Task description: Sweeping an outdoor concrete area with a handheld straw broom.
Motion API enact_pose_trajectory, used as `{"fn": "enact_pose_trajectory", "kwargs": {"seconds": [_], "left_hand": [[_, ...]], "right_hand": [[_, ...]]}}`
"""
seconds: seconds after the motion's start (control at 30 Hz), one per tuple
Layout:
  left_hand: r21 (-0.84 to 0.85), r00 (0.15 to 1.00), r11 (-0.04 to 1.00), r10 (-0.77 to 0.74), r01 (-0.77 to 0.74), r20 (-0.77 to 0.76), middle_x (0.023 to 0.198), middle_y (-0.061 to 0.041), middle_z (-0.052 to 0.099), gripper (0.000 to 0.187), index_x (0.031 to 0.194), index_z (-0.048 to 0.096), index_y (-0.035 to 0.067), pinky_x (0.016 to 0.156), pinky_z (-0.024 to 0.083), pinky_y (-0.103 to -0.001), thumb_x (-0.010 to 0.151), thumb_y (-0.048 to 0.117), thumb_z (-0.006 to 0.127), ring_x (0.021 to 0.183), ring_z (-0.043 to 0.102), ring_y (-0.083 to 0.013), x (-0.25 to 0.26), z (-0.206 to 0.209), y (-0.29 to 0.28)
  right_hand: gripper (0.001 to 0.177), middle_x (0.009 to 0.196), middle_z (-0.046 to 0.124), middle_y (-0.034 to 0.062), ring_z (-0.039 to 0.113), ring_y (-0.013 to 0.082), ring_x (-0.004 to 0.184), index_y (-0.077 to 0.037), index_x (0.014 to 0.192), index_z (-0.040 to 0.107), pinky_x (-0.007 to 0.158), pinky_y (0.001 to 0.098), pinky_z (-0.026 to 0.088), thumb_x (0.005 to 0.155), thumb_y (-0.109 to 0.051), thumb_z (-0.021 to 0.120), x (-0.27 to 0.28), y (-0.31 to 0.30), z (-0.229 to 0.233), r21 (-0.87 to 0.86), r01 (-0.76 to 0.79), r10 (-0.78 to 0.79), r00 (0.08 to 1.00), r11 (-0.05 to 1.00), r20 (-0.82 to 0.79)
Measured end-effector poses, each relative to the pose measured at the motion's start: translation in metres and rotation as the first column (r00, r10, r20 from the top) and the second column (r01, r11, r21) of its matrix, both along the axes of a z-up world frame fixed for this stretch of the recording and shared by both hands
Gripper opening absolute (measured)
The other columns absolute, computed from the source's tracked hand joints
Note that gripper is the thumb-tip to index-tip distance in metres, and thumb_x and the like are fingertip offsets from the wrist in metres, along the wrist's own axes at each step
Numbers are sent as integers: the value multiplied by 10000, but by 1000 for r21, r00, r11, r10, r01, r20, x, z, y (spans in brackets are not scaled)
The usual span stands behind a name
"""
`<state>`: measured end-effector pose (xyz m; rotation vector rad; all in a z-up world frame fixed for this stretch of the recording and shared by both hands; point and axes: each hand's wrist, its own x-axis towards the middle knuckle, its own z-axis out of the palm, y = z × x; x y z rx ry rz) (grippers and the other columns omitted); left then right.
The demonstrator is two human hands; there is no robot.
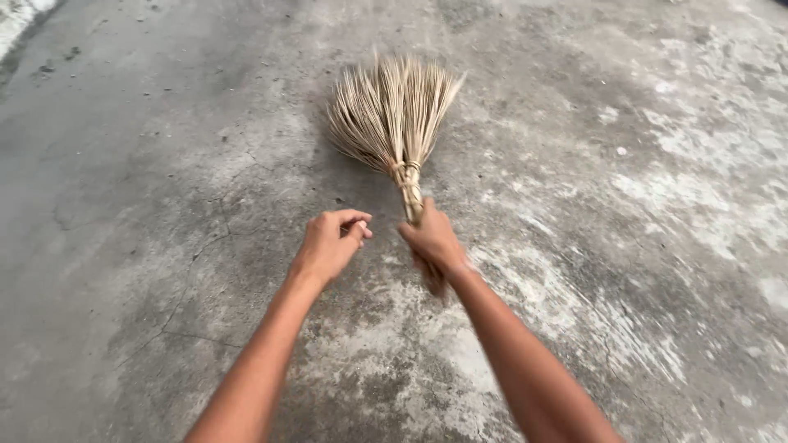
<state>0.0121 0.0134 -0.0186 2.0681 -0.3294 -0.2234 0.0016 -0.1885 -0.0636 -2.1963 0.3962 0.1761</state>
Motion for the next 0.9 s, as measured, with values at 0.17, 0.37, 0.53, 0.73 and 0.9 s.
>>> {"fn": "enact_pose_trajectory", "kwargs": {"seconds": [0.17,0.37,0.53,0.73,0.9], "left_hand": [[1,998,998,61,-61,-10,908,-50,771,249,1126,703,73,734,578,-274,926,158,582,758,718,-109,1,10,32],[123,993,986,115,-109,-42,940,9,767,249,1123,709,135,687,560,-295,917,184,577,778,719,-101,1,7,59],[130,973,965,227,-229,30,899,-28,770,235,1100,722,94,704,567,-278,915,148,588,761,718,-102,2,38,102],[209,942,919,322,-335,95,885,-37,773,242,1092,727,65,735,565,-285,904,117,584,745,719,-109,18,71,174],[329,909,848,402,-416,113,910,-25,773,255,1108,727,91,782,542,-303,915,160,576,789,709,-106,0,139,207]], "right_hand": [[304,744,623,182,526,183,470,0,1095,437,404,326,517,964,-258,527,-70,16,48,-46,-220,215,972,974,-96],[365,704,612,122,481,148,464,-35,1230,435,427,276,480,988,-308,448,-84,31,33,-51,-594,561,782,803,-273],[459,685,599,68,486,133,480,-23,1356,346,425,313,457,979,-257,467,-33,-1,20,-161,-435,370,872,886,-320],[332,703,641,131,579,188,456,33,1159,518,395,327,510,1027,-255,421,45,-33,44,-352,-146,87,980,925,-178],[393,693,619,132,560,178,442,27,1166,496,395,328,491,1009,-333,489,40,11,78,-219,-91,64,990,971,-128]]}}
